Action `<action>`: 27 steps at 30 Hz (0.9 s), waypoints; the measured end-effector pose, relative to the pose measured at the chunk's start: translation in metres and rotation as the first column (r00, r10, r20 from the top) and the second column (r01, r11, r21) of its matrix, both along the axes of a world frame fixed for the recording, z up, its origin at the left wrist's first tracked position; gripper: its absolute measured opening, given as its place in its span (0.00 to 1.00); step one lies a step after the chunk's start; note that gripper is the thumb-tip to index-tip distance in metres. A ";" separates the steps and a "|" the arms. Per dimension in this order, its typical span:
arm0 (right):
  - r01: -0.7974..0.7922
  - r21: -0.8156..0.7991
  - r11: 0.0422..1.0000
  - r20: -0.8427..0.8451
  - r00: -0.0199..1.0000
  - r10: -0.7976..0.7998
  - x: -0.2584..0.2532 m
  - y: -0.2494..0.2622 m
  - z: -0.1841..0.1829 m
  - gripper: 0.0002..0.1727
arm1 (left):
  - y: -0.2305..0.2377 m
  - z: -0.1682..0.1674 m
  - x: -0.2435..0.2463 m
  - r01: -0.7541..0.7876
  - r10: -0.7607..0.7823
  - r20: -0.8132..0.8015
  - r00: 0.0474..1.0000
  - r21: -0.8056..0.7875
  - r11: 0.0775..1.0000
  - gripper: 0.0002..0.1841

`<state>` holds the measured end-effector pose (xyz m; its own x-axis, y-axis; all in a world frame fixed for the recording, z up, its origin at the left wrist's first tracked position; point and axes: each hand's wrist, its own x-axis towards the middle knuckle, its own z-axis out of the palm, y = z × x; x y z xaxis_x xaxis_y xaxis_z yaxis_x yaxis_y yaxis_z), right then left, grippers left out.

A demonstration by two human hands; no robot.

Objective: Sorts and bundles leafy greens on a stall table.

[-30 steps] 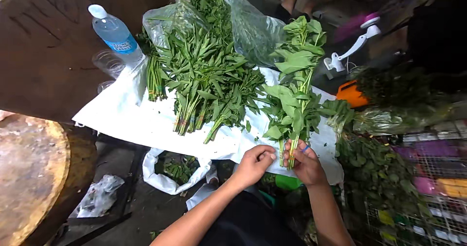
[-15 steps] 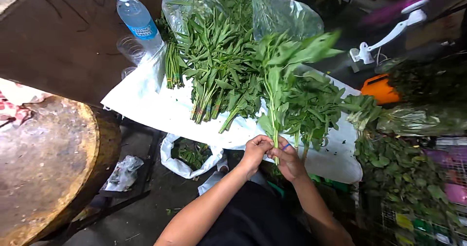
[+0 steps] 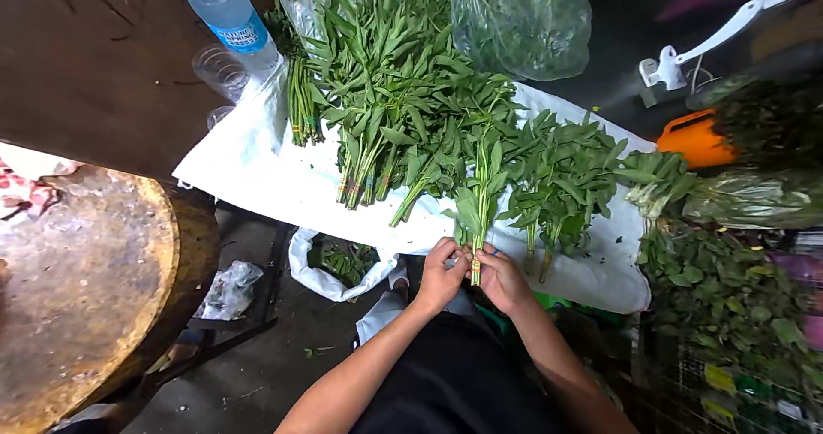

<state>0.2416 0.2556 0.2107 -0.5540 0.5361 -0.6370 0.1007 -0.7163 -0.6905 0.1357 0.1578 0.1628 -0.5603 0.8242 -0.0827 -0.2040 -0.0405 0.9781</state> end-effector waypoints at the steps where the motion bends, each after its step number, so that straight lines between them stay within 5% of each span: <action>1: 0.011 -0.005 1.000 0.002 1.000 -0.011 0.000 0.000 0.001 0.17 | 0.000 -0.002 0.001 -0.008 0.010 -0.079 0.997 0.027 1.000 0.05; 8: 0.059 0.018 0.998 0.045 0.997 -0.060 -0.003 -0.002 0.011 0.15 | 0.000 -0.004 0.009 -0.058 0.094 -0.253 0.963 0.146 0.988 0.06; 15: 0.100 0.078 0.992 0.153 0.982 -0.111 -0.003 0.004 0.008 0.14 | -0.030 0.010 -0.001 -0.123 0.271 -0.533 0.801 0.298 0.947 0.04; 18: -0.001 0.242 0.970 0.201 0.978 -0.049 0.009 0.013 0.008 0.15 | -0.077 0.006 -0.024 -0.224 0.264 -0.590 0.763 0.141 0.964 0.07; 22: -0.071 0.285 0.956 -0.020 0.997 0.080 0.033 0.032 0.034 0.27 | -0.151 -0.038 -0.064 -0.353 0.079 -0.689 0.720 -0.266 0.897 0.10; 25: -0.024 0.177 0.984 -0.149 0.988 0.051 0.049 0.047 0.054 0.24 | -0.179 -0.054 -0.096 -0.250 -0.306 -0.496 0.813 -0.771 0.586 0.21; 27: 0.046 0.109 0.993 -0.072 0.997 -0.038 0.059 0.054 0.051 0.21 | -0.174 -0.049 -0.111 -0.108 -0.472 -0.268 0.840 -0.935 0.337 0.27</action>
<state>0.3009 0.3092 0.2621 -0.5707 0.6244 -0.5333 0.0209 -0.6382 -0.7696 0.0247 -0.0165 0.1137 -0.6036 0.4754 -0.6400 0.3534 0.8791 0.3197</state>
